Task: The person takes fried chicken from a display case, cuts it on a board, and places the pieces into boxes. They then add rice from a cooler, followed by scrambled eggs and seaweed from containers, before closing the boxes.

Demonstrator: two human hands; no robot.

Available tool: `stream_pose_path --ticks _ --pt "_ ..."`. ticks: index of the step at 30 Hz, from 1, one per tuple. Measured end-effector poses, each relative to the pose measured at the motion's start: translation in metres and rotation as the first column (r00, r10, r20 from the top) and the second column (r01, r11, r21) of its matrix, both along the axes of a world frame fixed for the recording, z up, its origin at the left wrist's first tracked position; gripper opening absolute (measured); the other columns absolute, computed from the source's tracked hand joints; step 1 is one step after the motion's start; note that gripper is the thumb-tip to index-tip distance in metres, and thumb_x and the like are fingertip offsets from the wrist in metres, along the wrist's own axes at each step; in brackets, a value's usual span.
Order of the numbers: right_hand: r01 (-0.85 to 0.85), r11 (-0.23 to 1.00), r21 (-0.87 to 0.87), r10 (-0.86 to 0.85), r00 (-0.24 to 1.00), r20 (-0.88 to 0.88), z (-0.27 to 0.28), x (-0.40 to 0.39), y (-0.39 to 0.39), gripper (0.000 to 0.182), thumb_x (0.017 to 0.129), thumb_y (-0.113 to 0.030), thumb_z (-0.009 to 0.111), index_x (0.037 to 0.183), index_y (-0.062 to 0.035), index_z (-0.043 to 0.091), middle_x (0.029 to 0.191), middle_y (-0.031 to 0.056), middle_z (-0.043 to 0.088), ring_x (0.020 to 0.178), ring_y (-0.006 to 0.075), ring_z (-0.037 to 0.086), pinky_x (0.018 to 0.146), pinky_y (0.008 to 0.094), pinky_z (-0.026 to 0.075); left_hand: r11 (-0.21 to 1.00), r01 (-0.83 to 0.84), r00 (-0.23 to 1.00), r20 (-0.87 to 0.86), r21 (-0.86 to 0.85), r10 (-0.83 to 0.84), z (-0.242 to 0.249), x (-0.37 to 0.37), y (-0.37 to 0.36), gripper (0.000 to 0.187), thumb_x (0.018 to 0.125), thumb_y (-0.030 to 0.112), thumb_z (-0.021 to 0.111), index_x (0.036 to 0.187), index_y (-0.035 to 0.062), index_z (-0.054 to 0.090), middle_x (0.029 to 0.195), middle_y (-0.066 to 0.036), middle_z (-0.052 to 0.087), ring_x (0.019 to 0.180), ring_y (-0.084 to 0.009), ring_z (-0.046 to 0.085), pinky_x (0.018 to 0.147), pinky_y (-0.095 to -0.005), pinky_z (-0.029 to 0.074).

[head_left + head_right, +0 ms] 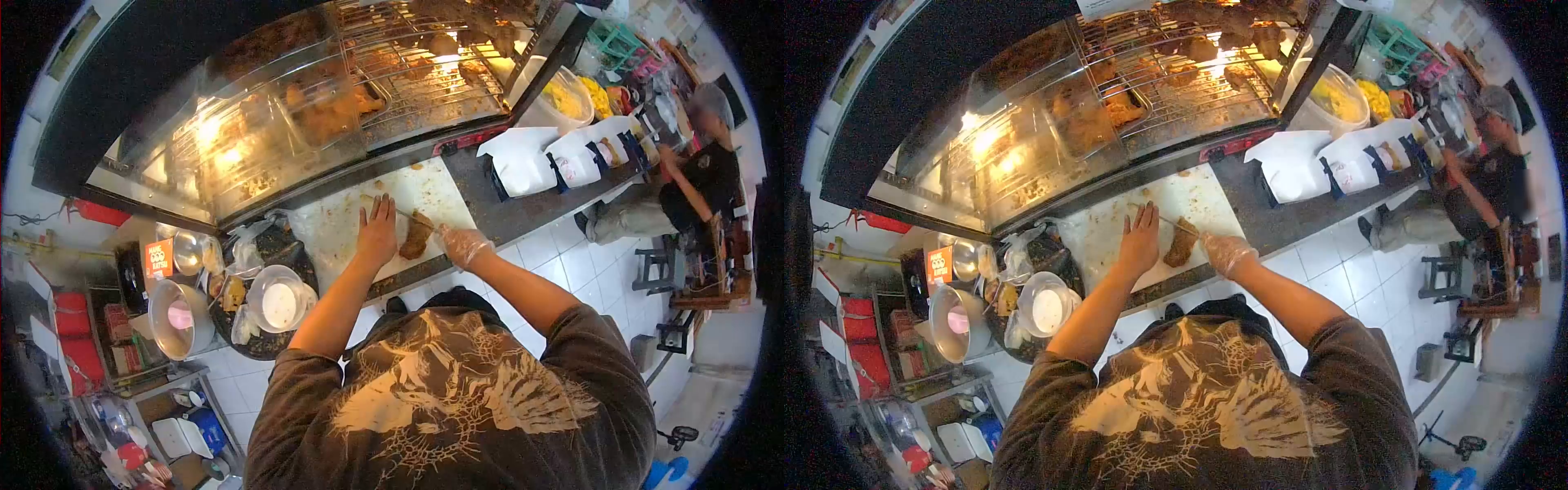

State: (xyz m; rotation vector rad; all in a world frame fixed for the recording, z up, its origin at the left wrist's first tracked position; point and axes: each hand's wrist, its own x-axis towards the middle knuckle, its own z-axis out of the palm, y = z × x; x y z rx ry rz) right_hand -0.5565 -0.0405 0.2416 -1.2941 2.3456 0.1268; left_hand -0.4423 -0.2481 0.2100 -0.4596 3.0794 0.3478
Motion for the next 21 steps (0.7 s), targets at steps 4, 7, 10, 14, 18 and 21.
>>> stream_pose_path --ticks 4,7,10,14,18,21 --pt "-0.024 0.998 0.062 0.024 1.000 0.002 -0.009 0.000 -0.005 0.038 0.099 -0.014 0.044 0.132 0.0019 0.052 0.104 0.0222 0.072 0.095 0.0347 0.073 0.079 0.0445 0.059 1.000 0.001 1.000 0.015 0.011 -0.001 -0.026 0.003 -0.003 0.065 0.094 0.007 0.045 0.156 0.0029 0.028 0.165 -0.011 0.024 0.154 -0.0291 0.019 0.124 -0.0543 0.019" --pt "-0.071 0.996 0.049 0.073 0.997 -0.036 -0.026 -0.003 -0.011 0.034 0.098 -0.015 0.045 0.127 0.0022 0.056 0.101 0.0221 0.073 0.094 0.0332 0.073 0.078 0.0438 0.059 0.999 -0.032 0.999 0.044 0.036 0.031 -0.035 -0.004 -0.008 0.063 0.095 0.007 0.042 0.156 0.0031 0.028 0.165 -0.011 0.024 0.154 -0.0277 0.020 0.123 -0.0544 0.020" --pt "-0.093 0.995 0.030 0.093 0.996 -0.007 -0.043 -0.009 -0.015 0.032 0.100 -0.016 0.046 0.125 0.0014 0.056 0.103 0.0229 0.072 0.092 0.0326 0.073 0.076 0.0435 0.059 0.997 -0.073 0.996 0.058 0.034 0.071 -0.046 -0.009 -0.009 0.060 0.096 0.008 0.041 0.155 0.0023 0.031 0.164 -0.012 0.027 0.153 -0.0277 0.023 0.123 -0.0543 0.021" --pt "-0.152 0.987 0.061 0.154 0.988 -0.021 -0.033 -0.019 -0.021 0.028 0.099 -0.015 0.046 0.121 0.0004 0.057 0.105 0.0250 0.071 0.095 0.0350 0.073 0.078 0.0454 0.058 0.996 -0.085 0.996 0.044 0.027 0.084 -0.031 -0.016 -0.012 0.056 0.095 0.007 0.042 0.150 -0.0001 0.038 0.161 -0.014 0.033 0.151 -0.0290 0.027 0.122 -0.0539 0.023" --pt "-0.005 0.998 -0.063 0.008 0.998 0.060 -0.004 0.005 -0.003 0.026 0.098 -0.015 0.046 0.116 -0.0017 0.059 0.107 0.0227 0.071 0.097 0.0374 0.072 0.079 0.0469 0.058 0.997 -0.077 0.974 -0.216 -0.008 0.073 -0.017 0.007 0.002 0.055 0.092 0.005 0.045 0.146 -0.0032 0.042 0.158 -0.018 0.036 0.150 -0.0325 0.030 0.120 -0.0536 0.028" --pt "-0.103 0.989 -0.107 0.112 0.990 0.084 -0.050 0.013 0.010 0.027 0.099 -0.015 0.045 0.117 -0.0011 0.058 0.105 0.0226 0.072 0.096 0.0388 0.071 0.079 0.0482 0.058 0.998 -0.059 0.985 -0.164 0.023 0.062 -0.054 0.016 0.021 0.055 0.091 0.005 0.047 0.145 -0.0046 0.043 0.156 -0.020 0.037 0.149 -0.0344 0.030 0.119 -0.0534 0.030"
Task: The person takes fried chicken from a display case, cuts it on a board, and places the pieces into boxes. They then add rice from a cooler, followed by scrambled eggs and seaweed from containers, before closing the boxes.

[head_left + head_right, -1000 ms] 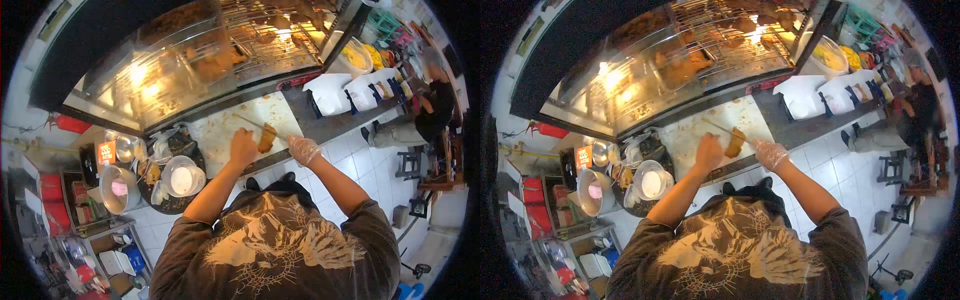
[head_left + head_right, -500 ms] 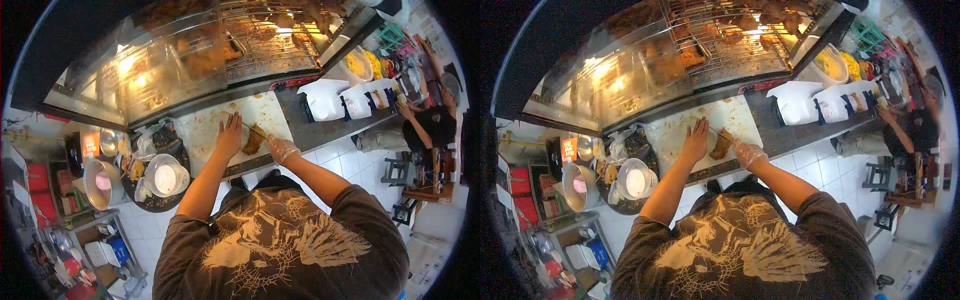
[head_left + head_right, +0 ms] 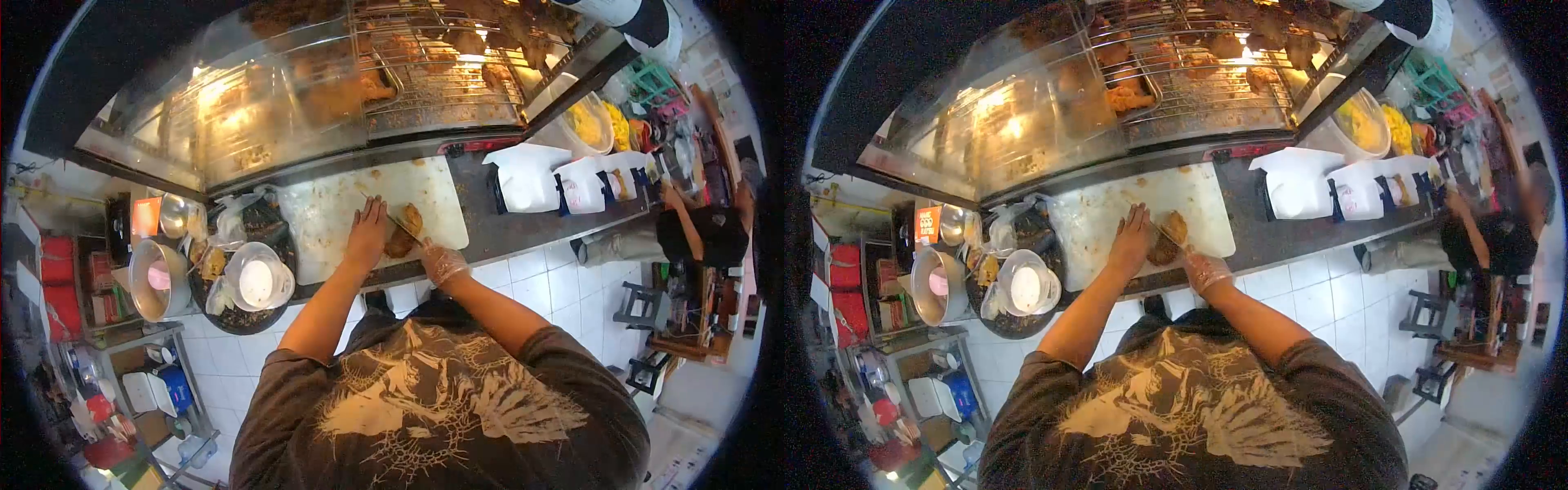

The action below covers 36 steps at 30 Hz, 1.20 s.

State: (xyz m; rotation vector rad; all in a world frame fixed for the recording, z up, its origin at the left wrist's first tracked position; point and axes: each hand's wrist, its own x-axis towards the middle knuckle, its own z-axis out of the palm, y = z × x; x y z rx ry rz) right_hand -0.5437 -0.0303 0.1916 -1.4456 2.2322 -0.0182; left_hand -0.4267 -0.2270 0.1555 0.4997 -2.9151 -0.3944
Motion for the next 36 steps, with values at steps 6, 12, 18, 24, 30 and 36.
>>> stream_pose_path --ticks 6,12,18,24,30,36 --pt "0.076 0.996 -0.042 -0.079 0.993 -0.084 -0.005 -0.005 -0.020 0.027 0.096 -0.014 0.050 0.117 -0.0021 0.061 0.099 0.0200 0.073 0.090 0.0339 0.073 0.076 0.0435 0.059 1.000 -0.018 0.997 0.077 0.018 0.016 0.001 -0.029 -0.021 0.059 0.089 0.005 0.049 0.147 -0.0039 0.040 0.158 -0.019 0.035 0.150 -0.0328 0.030 0.120 -0.0537 0.027" --pt "0.052 0.998 -0.018 -0.053 0.996 -0.076 0.040 0.011 -0.012 0.026 0.096 -0.014 0.047 0.115 -0.0032 0.062 0.097 0.0188 0.073 0.089 0.0298 0.073 0.074 0.0426 0.059 1.000 -0.024 1.000 0.017 -0.008 0.024 0.024 0.001 -0.012 0.063 0.090 0.006 0.050 0.151 -0.0016 0.035 0.160 -0.017 0.035 0.150 -0.0305 0.029 0.121 -0.0542 0.024" --pt "0.205 0.974 0.100 -0.204 0.979 -0.016 0.023 0.026 -0.022 0.029 0.098 -0.017 0.045 0.120 -0.0038 0.059 0.104 0.0180 0.072 0.095 0.0316 0.072 0.081 0.0440 0.058 0.999 -0.006 0.997 0.078 -0.054 0.011 0.005 -0.011 -0.017 0.057 0.091 0.008 0.050 0.146 -0.0031 0.041 0.156 -0.018 0.039 0.149 -0.0316 0.032 0.119 -0.0547 0.028" --pt "0.118 0.993 0.006 -0.117 0.992 -0.039 0.062 0.022 -0.024 0.026 0.097 -0.015 0.049 0.117 -0.0032 0.060 0.105 0.0212 0.072 0.098 0.0348 0.072 0.083 0.0455 0.057 0.997 -0.044 0.998 -0.050 -0.058 0.041 0.029 0.008 -0.018 0.056 0.091 0.009 0.051 0.146 -0.0013 0.043 0.156 -0.015 0.040 0.148 -0.0314 0.032 0.119 -0.0568 0.026" --pt "0.211 0.975 0.071 -0.208 0.977 -0.042 0.033 0.048 -0.022 0.022 0.094 -0.012 0.053 0.112 -0.0021 0.062 0.099 0.0212 0.073 0.095 0.0358 0.073 0.081 0.0451 0.059 0.993 -0.082 0.993 0.076 -0.081 0.088 0.024 0.023 0.003 0.056 0.092 0.009 0.051 0.147 0.0038 0.044 0.157 -0.010 0.040 0.151 -0.0309 0.028 0.118 -0.0656 0.021" --pt "0.101 0.994 -0.047 -0.103 0.993 -0.060 0.056 0.040 -0.032 0.028 0.096 -0.013 0.050 0.120 -0.0008 0.060 0.102 0.0212 0.072 0.097 0.0354 0.072 0.082 0.0459 0.059 0.986 -0.096 0.995 -0.048 -0.133 0.091 0.037 0.029 -0.027 0.051 0.095 0.015 0.049 0.146 0.0041 0.047 0.156 -0.010 0.041 0.150 -0.0329 0.028 0.117 -0.0674 0.021"
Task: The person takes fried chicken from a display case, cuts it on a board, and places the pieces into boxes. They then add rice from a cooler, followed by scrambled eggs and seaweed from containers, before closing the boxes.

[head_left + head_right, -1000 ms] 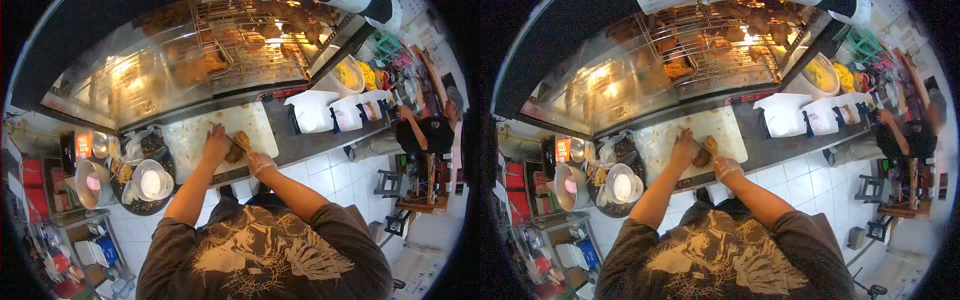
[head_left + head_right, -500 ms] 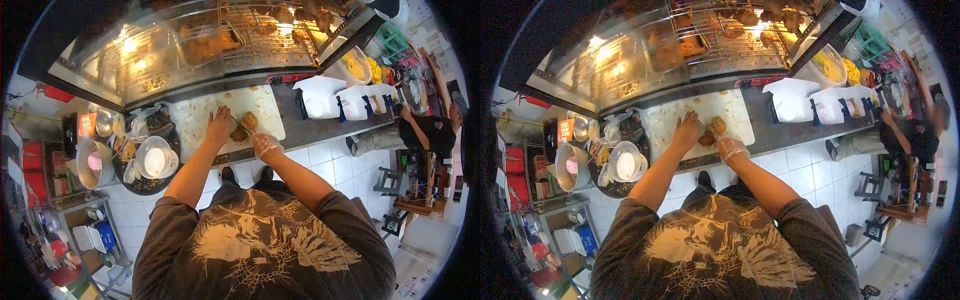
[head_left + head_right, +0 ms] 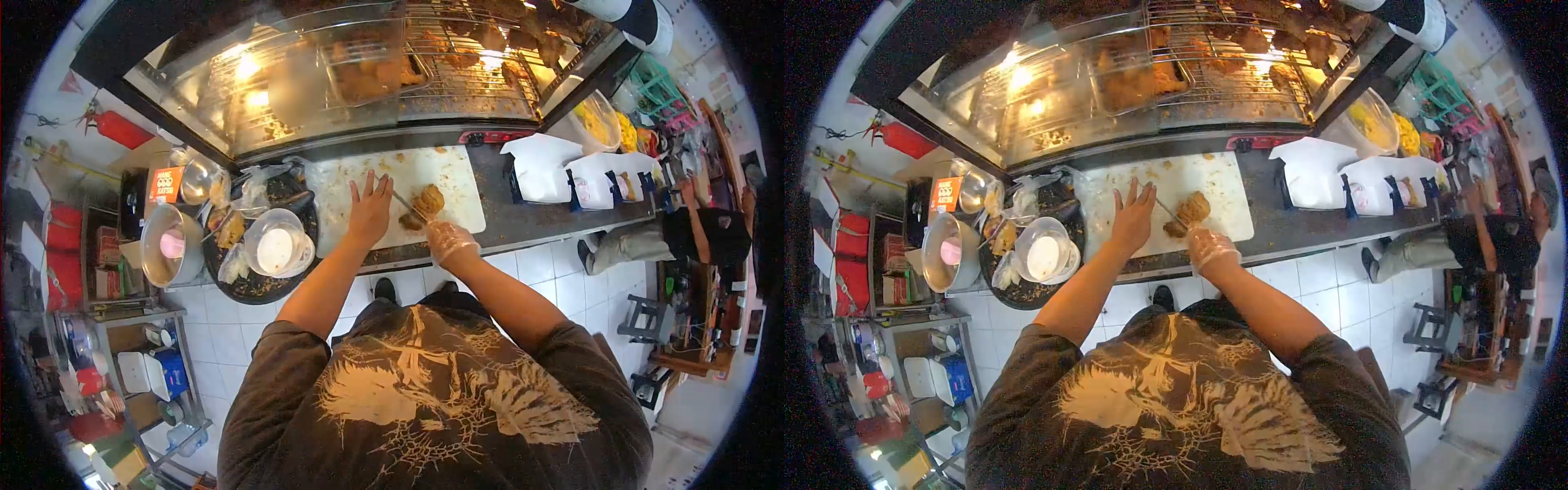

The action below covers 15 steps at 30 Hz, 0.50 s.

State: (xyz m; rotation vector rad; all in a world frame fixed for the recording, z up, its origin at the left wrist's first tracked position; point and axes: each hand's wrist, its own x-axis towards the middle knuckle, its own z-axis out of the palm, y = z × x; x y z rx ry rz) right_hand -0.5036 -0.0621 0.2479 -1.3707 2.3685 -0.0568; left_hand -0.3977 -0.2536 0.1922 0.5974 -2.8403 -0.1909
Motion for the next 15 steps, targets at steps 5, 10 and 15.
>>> stream_pose_path --ticks 5,10,15 --pt "-0.055 0.989 0.140 0.054 0.998 0.011 -0.033 0.020 0.015 0.043 0.092 -0.010 0.054 0.133 0.0017 0.052 0.106 0.0230 0.071 0.099 0.0359 0.071 0.082 0.0460 0.059 0.999 -0.036 0.998 -0.061 -0.036 0.034 -0.048 0.017 0.030 0.049 0.096 0.017 0.049 0.143 0.0034 0.050 0.154 -0.010 0.044 0.148 -0.0331 0.031 0.117 -0.0665 0.022" --pt "-0.097 0.995 -0.034 0.096 0.995 -0.038 -0.061 0.006 0.013 0.034 0.090 -0.009 0.057 0.121 0.0031 0.062 0.108 0.0254 0.069 0.102 0.0358 0.070 0.086 0.0462 0.058 0.999 -0.035 0.970 0.238 -0.026 0.040 -0.026 0.001 0.007 0.063 0.091 0.016 0.053 0.151 0.0045 0.039 0.162 -0.011 0.032 0.152 -0.0360 0.022 0.118 -0.0673 0.018" --pt "-0.125 0.992 0.018 0.125 0.990 -0.064 -0.035 -0.026 0.009 0.030 0.093 -0.011 0.049 0.114 0.0039 0.064 0.104 0.0249 0.067 0.101 0.0372 0.067 0.090 0.0474 0.054 0.997 0.023 1.000 0.004 0.074 -0.024 0.035 0.060 0.036 0.074 0.084 0.005 0.053 0.155 0.0049 0.032 0.164 -0.013 0.027 0.152 -0.0339 0.023 0.118 -0.0616 0.021"
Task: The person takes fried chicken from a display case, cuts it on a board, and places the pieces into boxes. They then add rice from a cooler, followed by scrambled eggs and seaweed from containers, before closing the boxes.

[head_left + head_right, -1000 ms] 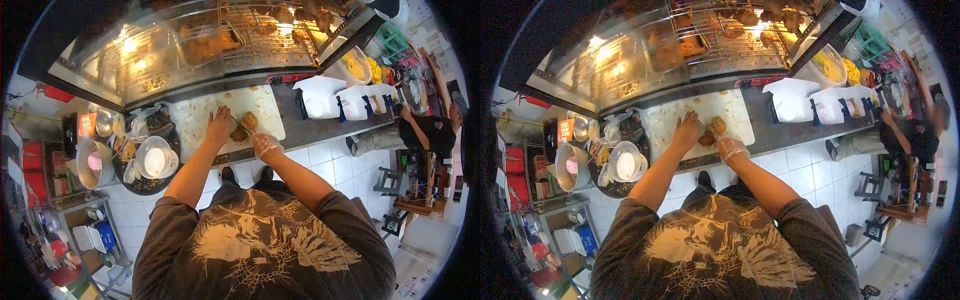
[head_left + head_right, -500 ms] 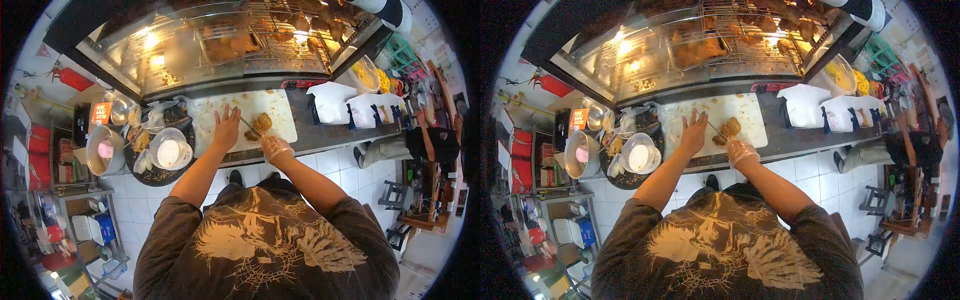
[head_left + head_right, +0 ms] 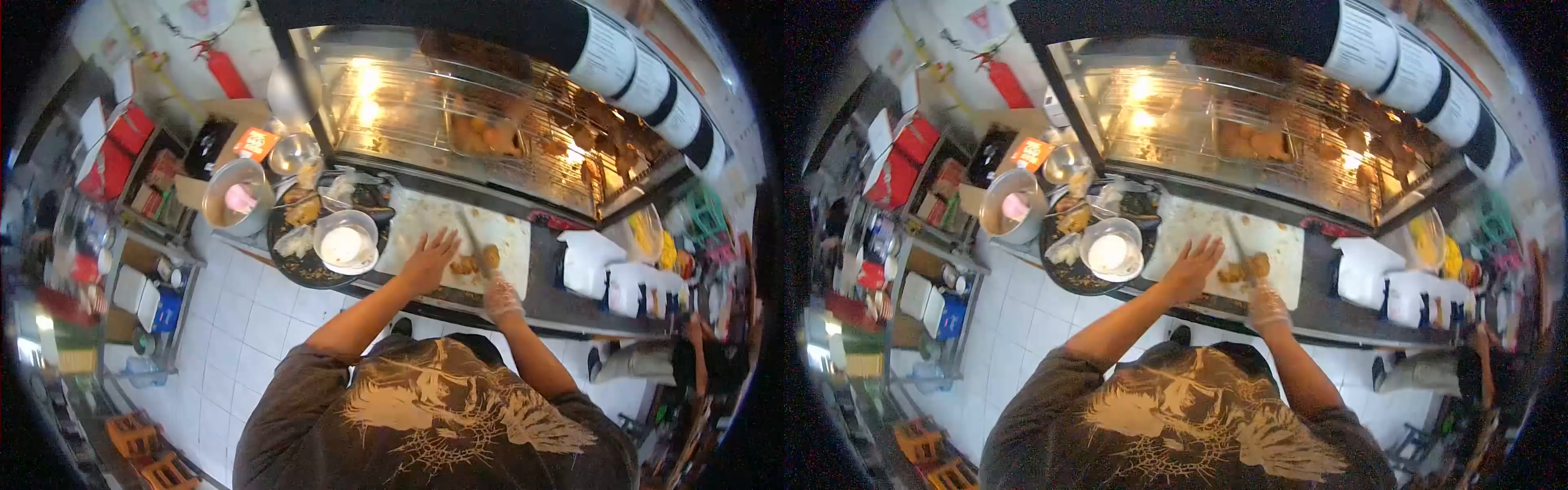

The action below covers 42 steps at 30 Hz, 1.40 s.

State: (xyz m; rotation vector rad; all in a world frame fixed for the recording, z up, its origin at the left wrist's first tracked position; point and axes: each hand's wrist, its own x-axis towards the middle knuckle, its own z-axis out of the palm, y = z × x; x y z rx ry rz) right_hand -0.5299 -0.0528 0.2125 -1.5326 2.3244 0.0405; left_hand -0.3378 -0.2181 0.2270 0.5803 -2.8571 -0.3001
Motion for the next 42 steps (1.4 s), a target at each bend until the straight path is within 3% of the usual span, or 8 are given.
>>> stream_pose_path --ticks 5,6,13,16,22,32,39,42 --pt "-0.779 0.626 -0.043 0.510 0.450 -0.734 -0.114 -0.189 0.054 0.044 0.098 -0.025 0.050 0.131 0.0035 0.057 0.116 0.0199 0.068 0.103 0.0344 0.066 0.092 0.0425 0.054 0.717 -0.152 0.934 -0.139 0.681 0.330 0.016 0.132 0.066 0.051 0.081 0.008 0.058 0.132 0.0009 0.062 0.128 -0.019 0.066 0.117 -0.0355 0.064 0.100 -0.0385 0.050" --pt "-0.210 0.971 0.111 0.230 0.951 -0.207 -0.018 -0.136 0.018 0.034 0.102 -0.018 0.043 0.122 -0.0011 0.064 0.110 0.0175 0.072 0.103 0.0313 0.069 0.093 0.0416 0.053 0.626 -0.274 0.864 -0.098 0.730 0.494 -0.005 0.162 0.084 0.050 0.082 0.009 0.058 0.131 0.0015 0.062 0.127 -0.020 0.066 0.117 -0.0358 0.063 0.101 -0.0407 0.049" --pt "-0.047 0.908 -0.416 -0.017 0.989 -0.149 -0.006 -0.104 -0.021 0.058 0.092 -0.044 0.063 0.124 0.0036 0.060 0.108 0.0209 0.070 0.110 0.0350 0.064 0.097 0.0451 0.049 -0.211 -0.950 -0.004 0.670 0.228 0.742 -0.251 0.362 0.309 0.041 0.085 0.024 0.057 0.121 0.0060 0.068 0.129 -0.020 0.065 0.122 -0.0368 0.061 0.101 -0.0455 0.051" --pt "-0.178 0.915 -0.362 0.145 0.983 -0.117 -0.022 -0.067 -0.059 0.081 0.086 -0.058 0.064 0.138 0.0020 0.052 0.123 0.0205 0.066 0.128 0.0357 0.054 0.109 0.0469 0.041 0.046 -0.962 0.245 0.776 0.269 0.582 -0.240 0.364 0.424 0.031 0.084 0.022 0.060 0.105 0.0039 0.073 0.119 -0.021 0.068 0.114 -0.0354 0.064 0.094 -0.0466 0.053" --pt "0.091 0.994 -0.059 -0.095 0.994 -0.058 0.047 0.037 -0.066 0.096 0.076 -0.073 0.064 0.151 -0.0159 0.046 0.160 0.0158 0.034 0.148 0.0441 0.025 0.116 0.0710 0.016 -0.262 -0.817 0.304 0.770 0.513 0.561 -0.227 0.301 0.488 0.029 0.081 0.021 0.063 0.101 0.0039 0.074 0.113 -0.021 0.070 0.108 -0.0370 0.066 0.090 -0.0472 0.054" --pt "-0.177 0.882 -0.436 0.005 0.930 -0.368 -0.086 -0.003 -0.076 0.039 0.086 -0.039 0.067 0.108 -0.0079 0.071 0.118 0.0127 0.067 0.111 0.0310 0.062 0.093 0.0465 0.050 0.151 -0.858 0.482 0.668 0.491 0.567 -0.242 0.305 0.379 0.026 0.075 0.019 0.067 0.095 0.0039 0.075 0.104 -0.021 0.072 0.098 -0.0396 0.068 0.083 -0.0481 0.056" --pt "0.318 0.723 -0.613 0.092 0.835 0.542 -0.098 -0.064 -0.095 0.027 0.092 -0.036 0.068 0.099 -0.0096 0.068 0.094 0.0058 0.066 0.090 0.0232 0.063 0.080 0.0367 0.052 0.447 -0.846 0.489 0.754 0.290 0.438 -0.252 0.342 0.266 0.029 0.078 0.018 0.066 0.101 0.0032 0.075 0.107 -0.020 0.072 0.104 -0.0399 0.067 0.087 -0.0478 0.056" --pt "0.768 0.639 -0.035 -0.261 0.260 0.930 -0.069 -0.098 -0.085 0.022 0.096 -0.035 0.068 0.090 -0.0132 0.065 0.077 0.0005 0.064 0.070 0.0211 0.062 0.061 0.0320 0.050 -0.002 -0.906 0.249 0.536 0.423 0.807 -0.249 0.334 0.228 0.031 0.080 0.017 0.065 0.106 0.0047 0.075 0.112 -0.018 0.072 0.112 -0.0376 0.065 0.094 -0.0472 0.053"
